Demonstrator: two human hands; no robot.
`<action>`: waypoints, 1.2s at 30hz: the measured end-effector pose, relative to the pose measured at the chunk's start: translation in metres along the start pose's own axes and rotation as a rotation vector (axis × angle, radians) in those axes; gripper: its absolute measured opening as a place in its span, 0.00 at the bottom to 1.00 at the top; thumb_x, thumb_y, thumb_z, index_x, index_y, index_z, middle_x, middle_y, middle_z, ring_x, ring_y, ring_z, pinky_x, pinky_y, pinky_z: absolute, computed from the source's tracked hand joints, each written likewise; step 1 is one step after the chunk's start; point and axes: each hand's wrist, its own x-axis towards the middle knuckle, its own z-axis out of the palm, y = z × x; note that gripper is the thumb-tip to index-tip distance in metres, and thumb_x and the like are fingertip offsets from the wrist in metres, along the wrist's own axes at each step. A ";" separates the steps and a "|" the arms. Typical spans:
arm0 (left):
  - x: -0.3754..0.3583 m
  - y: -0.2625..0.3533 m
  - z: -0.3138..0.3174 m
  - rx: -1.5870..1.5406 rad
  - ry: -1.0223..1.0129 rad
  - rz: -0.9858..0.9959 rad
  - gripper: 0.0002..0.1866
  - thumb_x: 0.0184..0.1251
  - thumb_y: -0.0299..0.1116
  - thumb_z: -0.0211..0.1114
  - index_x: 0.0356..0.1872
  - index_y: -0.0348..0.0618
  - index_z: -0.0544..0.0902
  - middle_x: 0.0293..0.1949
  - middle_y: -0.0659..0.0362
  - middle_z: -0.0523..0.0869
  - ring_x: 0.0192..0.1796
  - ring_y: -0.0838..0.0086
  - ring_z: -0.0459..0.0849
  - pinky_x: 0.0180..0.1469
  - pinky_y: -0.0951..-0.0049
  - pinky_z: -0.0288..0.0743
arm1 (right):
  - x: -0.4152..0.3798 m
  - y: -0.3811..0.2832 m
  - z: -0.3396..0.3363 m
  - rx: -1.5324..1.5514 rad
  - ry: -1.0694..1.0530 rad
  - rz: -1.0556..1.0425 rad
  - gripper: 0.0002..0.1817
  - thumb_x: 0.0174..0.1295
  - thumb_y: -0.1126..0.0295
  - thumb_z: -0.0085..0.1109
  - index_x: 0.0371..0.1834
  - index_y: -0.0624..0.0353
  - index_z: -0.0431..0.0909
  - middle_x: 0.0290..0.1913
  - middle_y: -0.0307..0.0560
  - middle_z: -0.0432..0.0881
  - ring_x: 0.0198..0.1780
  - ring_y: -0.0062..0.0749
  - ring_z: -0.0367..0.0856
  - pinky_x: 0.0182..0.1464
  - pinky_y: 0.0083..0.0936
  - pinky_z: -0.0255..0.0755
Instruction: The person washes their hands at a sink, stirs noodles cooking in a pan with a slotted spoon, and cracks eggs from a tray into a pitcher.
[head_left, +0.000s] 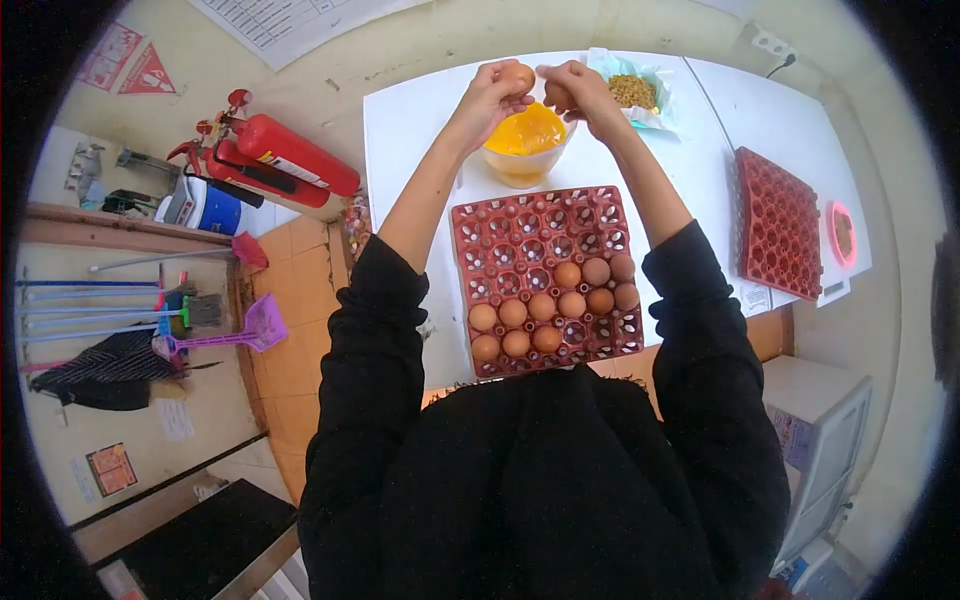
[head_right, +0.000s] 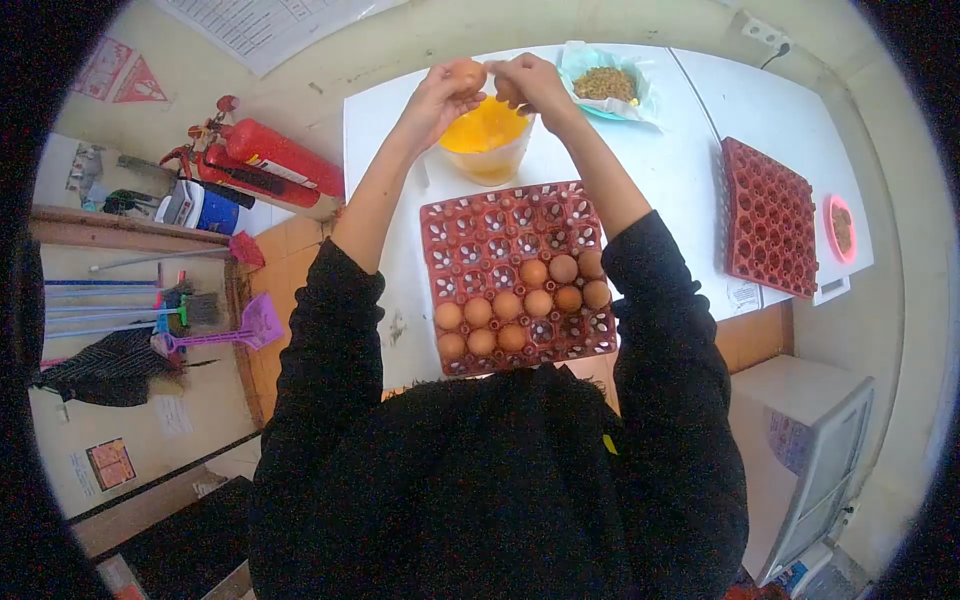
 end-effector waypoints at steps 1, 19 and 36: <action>-0.002 0.000 0.003 0.018 0.026 0.040 0.24 0.57 0.30 0.57 0.55 0.38 0.62 0.44 0.54 0.73 0.43 0.69 0.76 0.46 0.74 0.71 | 0.003 -0.001 0.002 -0.298 0.103 -0.066 0.24 0.44 0.56 0.61 0.40 0.61 0.71 0.23 0.41 0.76 0.22 0.21 0.74 0.25 0.15 0.68; -0.007 -0.011 0.001 0.991 0.327 0.330 0.24 0.46 0.37 0.64 0.46 0.35 0.75 0.35 0.50 0.82 0.30 0.75 0.83 0.33 0.80 0.75 | 0.007 -0.008 0.012 -1.108 0.190 -0.272 0.27 0.37 0.41 0.56 0.39 0.43 0.80 0.31 0.44 0.82 0.36 0.38 0.80 0.38 0.30 0.73; -0.016 -0.021 0.009 0.664 0.333 0.232 0.20 0.50 0.32 0.61 0.44 0.32 0.75 0.34 0.49 0.82 0.27 0.74 0.83 0.32 0.80 0.77 | 0.005 -0.003 0.016 -1.144 0.174 -0.292 0.24 0.36 0.43 0.56 0.37 0.39 0.81 0.29 0.45 0.81 0.33 0.39 0.80 0.36 0.30 0.74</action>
